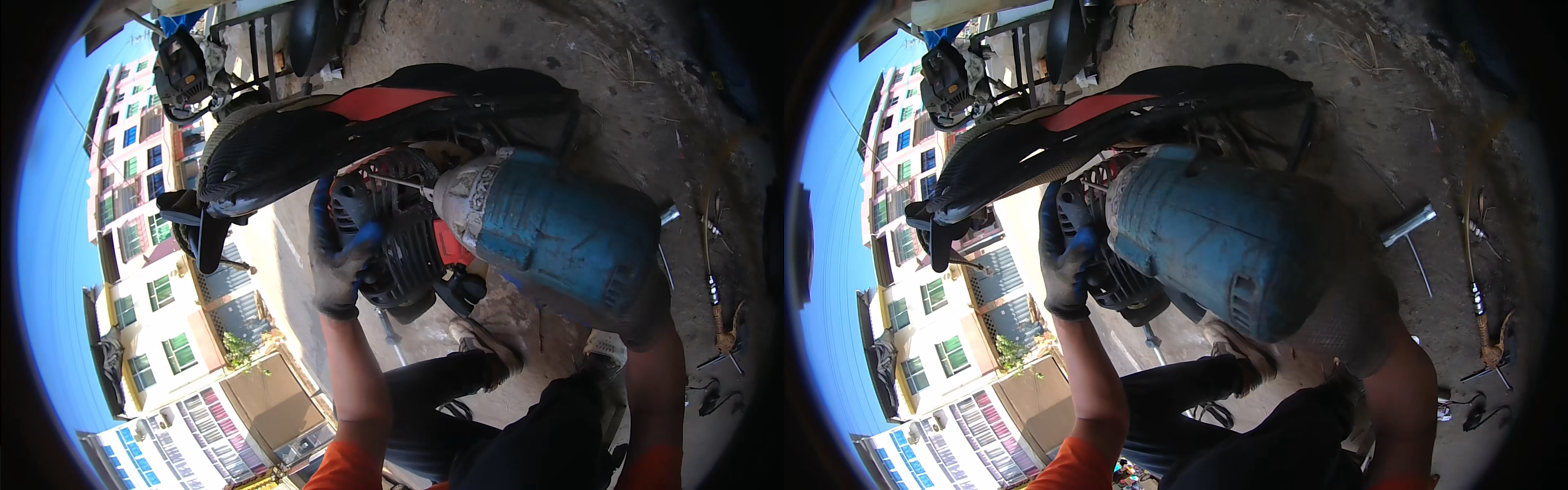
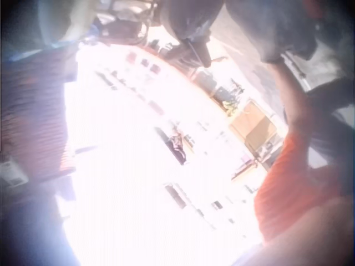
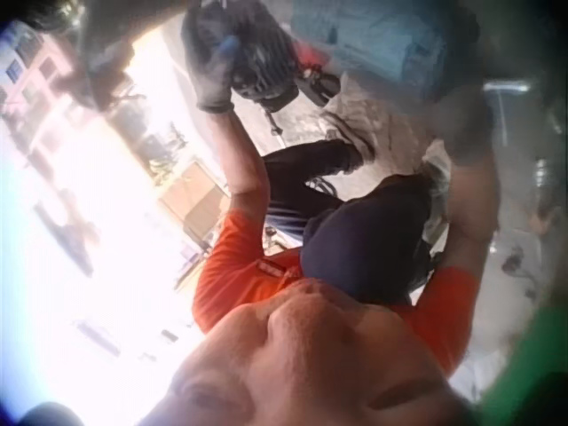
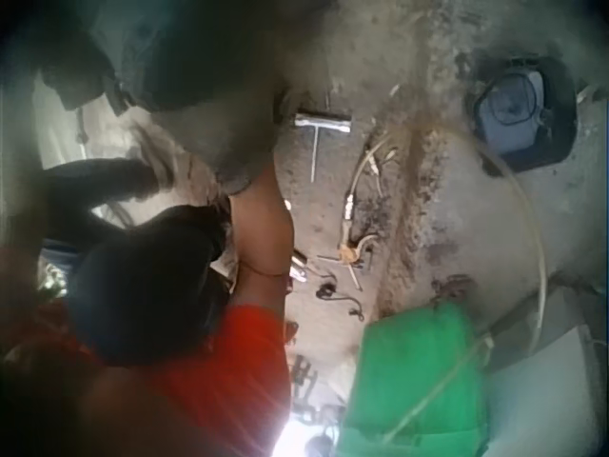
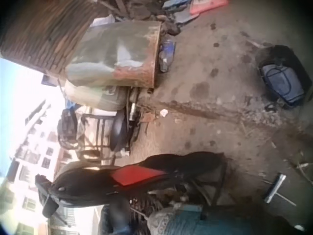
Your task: The person uses a cordless impact driver and a manual wrench to remove and tighten bolts on a small engine. They switch between tools and positions to access different fasteners on the engine block.
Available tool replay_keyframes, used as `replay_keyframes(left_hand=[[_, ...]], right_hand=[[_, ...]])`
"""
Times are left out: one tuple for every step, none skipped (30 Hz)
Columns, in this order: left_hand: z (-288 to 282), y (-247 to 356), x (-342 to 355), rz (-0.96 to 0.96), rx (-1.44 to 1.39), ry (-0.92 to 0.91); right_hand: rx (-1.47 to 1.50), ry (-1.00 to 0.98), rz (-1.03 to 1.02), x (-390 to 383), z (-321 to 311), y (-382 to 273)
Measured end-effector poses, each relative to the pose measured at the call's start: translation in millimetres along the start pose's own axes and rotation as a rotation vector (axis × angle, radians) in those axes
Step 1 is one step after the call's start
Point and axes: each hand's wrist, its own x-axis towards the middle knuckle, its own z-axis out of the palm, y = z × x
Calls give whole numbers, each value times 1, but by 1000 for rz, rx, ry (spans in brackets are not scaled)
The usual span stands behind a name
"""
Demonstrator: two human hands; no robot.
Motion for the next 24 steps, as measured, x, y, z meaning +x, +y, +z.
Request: replay_keyframes(left_hand=[[-8, -4, -1, 0, 9, -2], [-9, -4, -4, -11, 18, 9], [-8, -4, -4, -21, 20, 15], [-5, -4, -2, -31, 20, 13], [-4, -6, 1, -18, 28, 1], [-3, -7, 2, -26, 27, -1], [-5, -7, 2, -31, 30, 3], [-6, -7, 1, -38, 33, 8], [-8, -9, 0, -32, 20, 9], [-10, -11, -1, -22, 7, 12], [-13, -12, -2, -12, -7, 17], [-15, -12, -3, -17, -69, 9], [-17, -12, -5, -23, -131, 3], [-13, -12, 0, -28, -213, -24], [-5, -10, 5, -36, -202, -18], [-2, -6, 4, -41, -173, 7], [0, -4, 2, -47, -146, 31], [1, -3, 1, -54, -120, 55], [-2, -3, 1, -54, -124, 27], [-4, -5, 1, -48, -120, 22], [-6, -7, 1, -41, -116, 16], [-7, -9, 1, -37, -115, 9], [-5, -9, 1, -50, -130, 27], [-3, -8, 2, -51, -131, 27]], right_hand=[[-146, -16, -83, 5, 1, -19], [-292, -19, -167, 11, 1, -37], [-335, -11, -194, 13, 2, -40], [-328, -5, -202, 14, 3, -37], [-266, -6, -189, 16, 5, -31], [-196, -10, -164, 17, 8, -24], [-150, -18, -149, 18, 9, -17], [-119, -24, -136, 17, 11, -13], [-102, -35, -124, 16, 13, -11], [-93, -45, -120, 17, 15, -11], [-85, -60, -114, 17, 17, -11], [-75, -72, -112, 18, 21, -7], [-60, -88, -107, 18, 25, -5], [-60, -76, -100, 19, 27, -7], [-65, -68, -91, 19, 28, -9], [-54, -75, -94, 20, 33, -7], [-47, -81, -95, 21, 36, -4], [-30, -89, -90, 21, 37, -2], [-20, -93, -90, 22, 41, -1], [-7, -99, -84, 22, 43, 0], [5, -104, -79, 22, 46, 0], [15, -108, -70, 21, 46, 3], [24, -106, -62, 21, 46, 3], [31, -104, -55, 21, 46, 4]])
